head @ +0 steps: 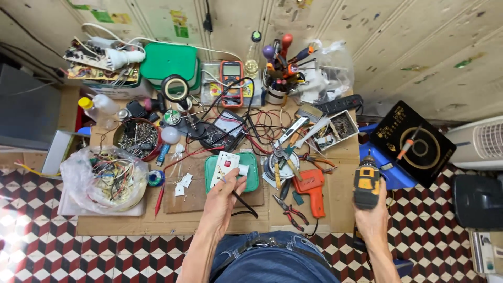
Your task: Repairing or assembling an electrical power plug and connecting it to a wire using hand tools.
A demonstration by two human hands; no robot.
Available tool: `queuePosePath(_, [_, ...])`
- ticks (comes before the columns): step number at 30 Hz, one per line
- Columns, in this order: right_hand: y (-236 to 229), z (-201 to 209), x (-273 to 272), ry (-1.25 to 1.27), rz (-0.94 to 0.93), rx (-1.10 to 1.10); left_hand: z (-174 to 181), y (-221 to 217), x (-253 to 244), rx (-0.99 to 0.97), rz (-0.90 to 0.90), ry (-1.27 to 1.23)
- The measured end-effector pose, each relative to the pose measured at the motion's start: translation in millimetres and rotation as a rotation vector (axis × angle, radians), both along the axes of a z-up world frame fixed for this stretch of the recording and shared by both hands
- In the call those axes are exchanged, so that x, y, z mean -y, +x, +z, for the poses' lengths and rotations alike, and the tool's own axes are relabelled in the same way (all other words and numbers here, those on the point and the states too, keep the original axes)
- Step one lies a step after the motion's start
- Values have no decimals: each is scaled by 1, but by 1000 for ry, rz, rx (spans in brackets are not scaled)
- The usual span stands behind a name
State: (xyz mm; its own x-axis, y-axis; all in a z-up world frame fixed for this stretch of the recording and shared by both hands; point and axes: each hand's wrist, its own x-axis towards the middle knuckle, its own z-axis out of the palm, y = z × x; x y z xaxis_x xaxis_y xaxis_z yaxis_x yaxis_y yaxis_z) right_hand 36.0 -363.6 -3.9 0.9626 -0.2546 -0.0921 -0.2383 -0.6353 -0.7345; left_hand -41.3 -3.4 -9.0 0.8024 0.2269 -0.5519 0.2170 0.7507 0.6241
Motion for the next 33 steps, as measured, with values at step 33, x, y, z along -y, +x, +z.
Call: queuePosePath(33, [19, -133, 15, -534, 536, 63, 9, -83, -32, -51, 453, 304])
